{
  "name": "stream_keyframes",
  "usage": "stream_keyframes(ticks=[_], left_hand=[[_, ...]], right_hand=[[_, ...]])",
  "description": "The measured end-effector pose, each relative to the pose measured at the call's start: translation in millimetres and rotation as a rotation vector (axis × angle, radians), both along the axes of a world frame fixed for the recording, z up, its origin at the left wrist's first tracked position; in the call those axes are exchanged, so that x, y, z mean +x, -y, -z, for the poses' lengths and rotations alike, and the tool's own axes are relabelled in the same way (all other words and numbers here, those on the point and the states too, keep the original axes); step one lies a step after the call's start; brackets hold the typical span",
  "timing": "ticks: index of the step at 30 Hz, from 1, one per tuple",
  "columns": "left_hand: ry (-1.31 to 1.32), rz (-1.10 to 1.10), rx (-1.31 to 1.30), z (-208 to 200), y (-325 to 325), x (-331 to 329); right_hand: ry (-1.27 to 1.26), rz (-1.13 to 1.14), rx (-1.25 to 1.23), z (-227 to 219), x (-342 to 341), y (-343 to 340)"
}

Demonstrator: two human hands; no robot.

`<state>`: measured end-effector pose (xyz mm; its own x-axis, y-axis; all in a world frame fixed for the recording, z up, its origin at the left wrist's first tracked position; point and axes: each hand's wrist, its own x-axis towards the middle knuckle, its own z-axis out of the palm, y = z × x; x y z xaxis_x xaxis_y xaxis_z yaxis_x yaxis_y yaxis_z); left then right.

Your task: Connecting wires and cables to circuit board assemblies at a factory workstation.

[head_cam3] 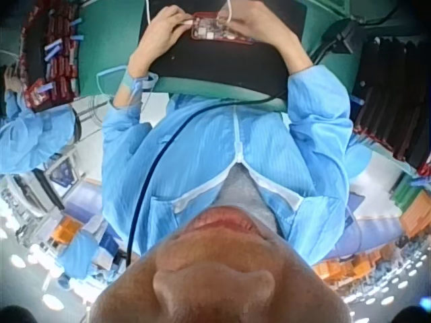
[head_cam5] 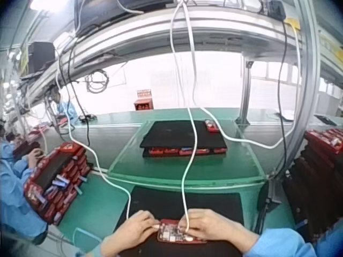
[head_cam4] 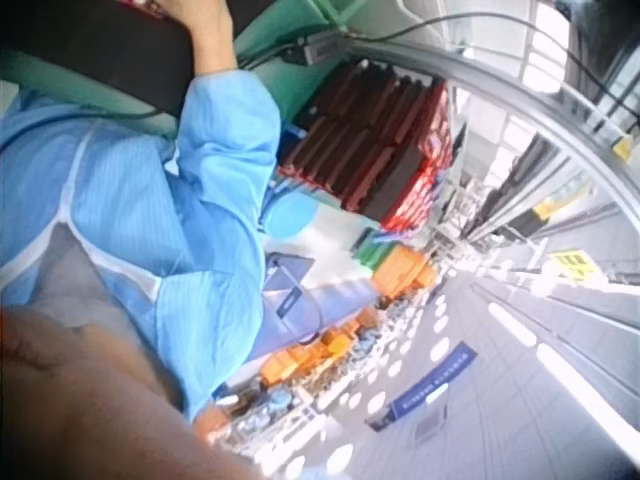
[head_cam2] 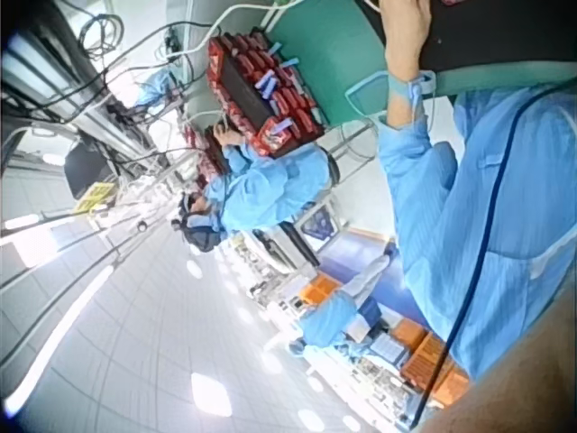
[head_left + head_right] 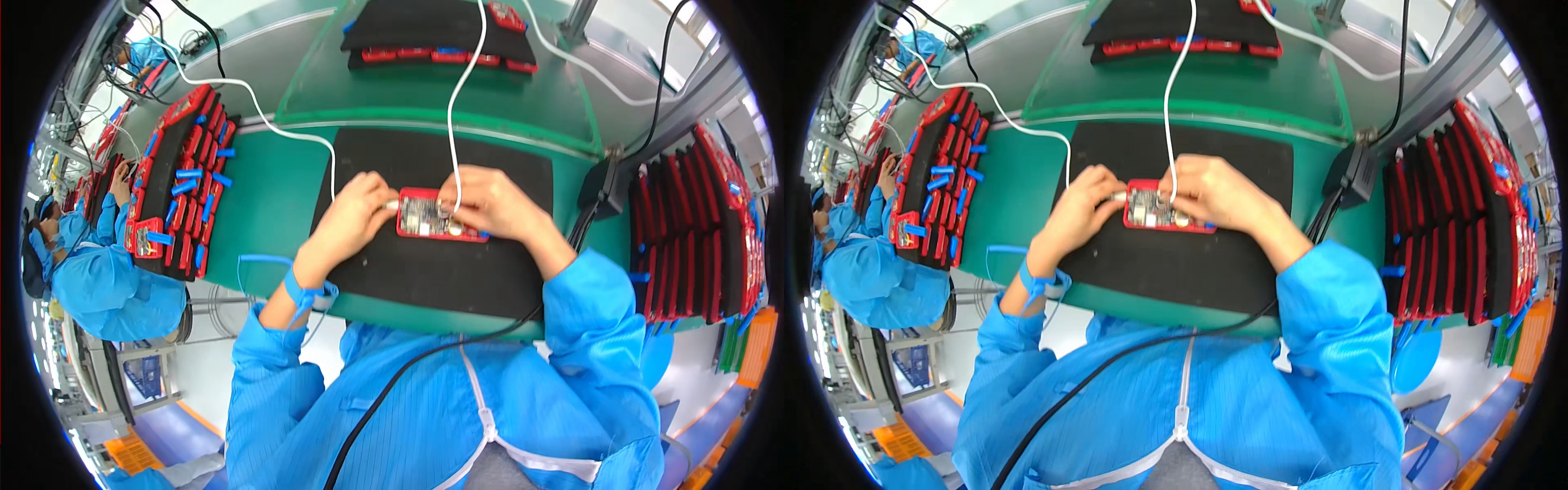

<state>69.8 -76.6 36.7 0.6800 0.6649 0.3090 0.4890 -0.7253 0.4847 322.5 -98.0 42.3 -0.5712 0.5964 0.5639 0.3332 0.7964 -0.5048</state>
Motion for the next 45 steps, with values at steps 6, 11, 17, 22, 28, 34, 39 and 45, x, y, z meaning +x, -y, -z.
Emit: stream_keyframes(ticks=[6, 11, 17, 22, 28, 34, 39, 45], left_hand=[[0.121, 0.045, -0.246, -4.3, -8.8, 1.5], [-0.096, 0.061, -0.348, -14.5, -17.3, -1.7], [-0.142, 0.099, -0.405, -13.9, -28.6, -2.4], [-0.024, 0.093, -0.407, -13.5, -30.5, -1.6], [0.006, 0.128, -0.406, -14.6, -31.2, -0.5], [-0.011, 0.111, -0.401, -11.7, -35.0, -14.3], [-0.387, 0.176, 0.084, -65.0, -25.1, 28.0], [-0.490, 0.413, 0.029, -40.8, -14.2, 80.4]], right_hand=[[-0.320, 0.198, -0.253, 1.6, 10.9, -2.5], [-0.488, 0.298, -0.350, 12.5, 14.4, -3.5], [-0.466, 0.415, -0.295, 13.0, 19.3, -2.4], [-0.493, 0.488, -0.220, 15.4, 22.2, -5.1], [-0.464, 0.489, -0.264, 8.1, 24.0, -1.7], [-0.444, 0.458, -0.221, 8.0, 23.1, -7.2], [-0.406, 0.531, -0.097, 4.7, 25.3, -6.4], [-0.408, 0.642, 0.040, 5.3, 29.3, -3.2]])
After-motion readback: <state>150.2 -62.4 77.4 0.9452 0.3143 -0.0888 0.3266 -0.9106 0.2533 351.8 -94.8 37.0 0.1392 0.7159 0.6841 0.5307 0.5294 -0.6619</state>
